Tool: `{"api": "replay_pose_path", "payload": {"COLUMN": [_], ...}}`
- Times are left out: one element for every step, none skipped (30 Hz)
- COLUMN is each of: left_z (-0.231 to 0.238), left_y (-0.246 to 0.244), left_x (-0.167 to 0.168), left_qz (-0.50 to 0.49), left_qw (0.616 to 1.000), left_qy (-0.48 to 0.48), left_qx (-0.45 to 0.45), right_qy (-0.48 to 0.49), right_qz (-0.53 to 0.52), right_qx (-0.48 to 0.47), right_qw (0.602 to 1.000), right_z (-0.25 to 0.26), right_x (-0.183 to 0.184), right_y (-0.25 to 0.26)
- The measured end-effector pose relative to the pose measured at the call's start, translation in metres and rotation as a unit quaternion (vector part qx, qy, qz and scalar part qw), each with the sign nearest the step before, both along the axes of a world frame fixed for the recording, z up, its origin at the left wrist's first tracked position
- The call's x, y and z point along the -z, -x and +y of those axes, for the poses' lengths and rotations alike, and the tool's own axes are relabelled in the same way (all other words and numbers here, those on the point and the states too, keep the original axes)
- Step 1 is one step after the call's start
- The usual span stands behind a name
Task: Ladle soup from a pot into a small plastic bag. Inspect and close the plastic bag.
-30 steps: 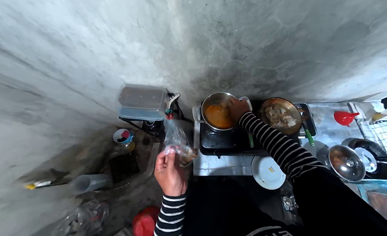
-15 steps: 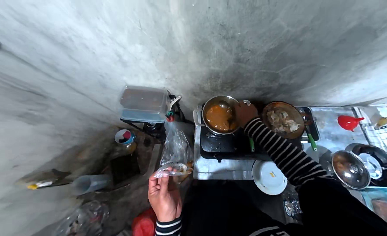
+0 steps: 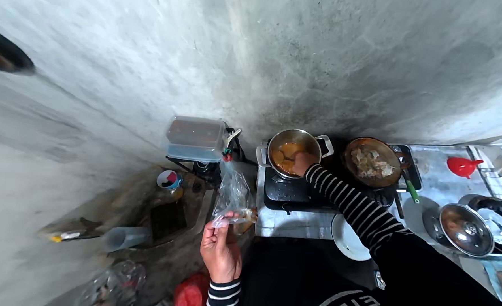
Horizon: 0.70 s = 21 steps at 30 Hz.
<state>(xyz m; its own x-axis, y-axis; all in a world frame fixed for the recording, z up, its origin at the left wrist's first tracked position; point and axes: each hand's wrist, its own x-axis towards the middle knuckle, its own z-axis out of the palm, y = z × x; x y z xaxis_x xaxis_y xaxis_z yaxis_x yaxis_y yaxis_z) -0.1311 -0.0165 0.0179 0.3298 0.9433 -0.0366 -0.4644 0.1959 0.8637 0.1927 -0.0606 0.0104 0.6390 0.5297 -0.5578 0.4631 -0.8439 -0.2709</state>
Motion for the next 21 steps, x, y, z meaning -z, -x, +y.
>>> {"api": "replay_pose_path", "payload": {"left_z": [0.001,0.001,0.001,0.002,0.003,0.005,0.007,0.01,0.013,0.016,0.018,0.021,0.023,0.025,0.027,0.029,0.031,0.033,0.035,0.036,0.038], "left_y": [-0.001,-0.001,-0.003,-0.004,-0.005,-0.007,-0.01,-0.014,-0.018,-0.023,-0.03,-0.036,-0.044,-0.051,-0.059,-0.066,-0.074,-0.083,-0.091,-0.1,-0.108], "left_x": [0.0,0.0,-0.001,-0.001,-0.001,-0.002,-0.002,-0.003,-0.005,-0.007,-0.009,-0.01,-0.012,-0.015,-0.017,-0.019,-0.02,-0.021,-0.022,-0.022,-0.023], "left_qz": [0.0,0.0,0.001,0.001,0.001,-0.003,-0.007,-0.01,-0.015,-0.019,-0.021,-0.022,-0.023,-0.022,-0.02,-0.021,-0.023,-0.025,-0.026,-0.026,-0.024], "left_qw": [1.0,1.0,1.0,1.0,1.0,0.999,0.999,0.999,0.998,0.997,0.996,0.995,0.994,0.993,0.993,0.993,0.992,0.991,0.99,0.99,0.99], "left_qy": [-0.005,-0.009,-0.012,-0.017,-0.023,-0.029,-0.037,-0.047,-0.06,-0.072,-0.082,-0.09,-0.096,-0.102,-0.106,-0.107,-0.11,-0.116,-0.121,-0.124,-0.126], "left_qx": [0.003,0.004,0.005,0.006,0.009,0.014,0.019,0.025,0.032,0.038,0.042,0.044,0.046,0.048,0.051,0.053,0.056,0.059,0.061,0.063,0.062], "right_qy": [-0.007,-0.014,-0.024,-0.034,-0.05,-0.069,-0.087,-0.104,-0.115,-0.122,-0.127,-0.131,-0.134,-0.137,-0.143,-0.15,-0.153,-0.154,-0.154,-0.156,-0.163], "right_qz": [0.01,0.02,0.029,0.035,0.042,0.049,0.057,0.06,0.06,0.057,0.054,0.048,0.043,0.038,0.032,0.024,0.019,0.016,0.01,0.003,-0.004], "right_qx": [0.002,0.003,0.001,-0.004,-0.009,-0.007,0.001,0.013,0.024,0.033,0.038,0.039,0.039,0.039,0.039,0.037,0.035,0.033,0.031,0.028,0.025], "right_qw": [1.0,1.0,0.999,0.999,0.998,0.996,0.995,0.993,0.991,0.99,0.99,0.989,0.989,0.989,0.988,0.988,0.987,0.987,0.987,0.987,0.986], "right_z": [-0.002,-0.005,-0.009,-0.014,-0.019,-0.024,-0.029,-0.034,-0.038,-0.041,-0.044,-0.047,-0.05,-0.052,-0.055,-0.058,-0.061,-0.063,-0.065,-0.067,-0.068], "right_x": [0.0,0.0,0.0,0.0,0.0,0.0,0.0,0.0,-0.001,-0.003,-0.005,-0.007,-0.011,-0.015,-0.02,-0.025,-0.032,-0.04,-0.049,-0.058,-0.065], "right_y": [-0.001,-0.003,-0.005,-0.008,-0.01,-0.012,-0.014,-0.016,-0.016,-0.017,-0.018,-0.02,-0.021,-0.022,-0.023,-0.024,-0.026,-0.027,-0.027,-0.029,-0.031]}}
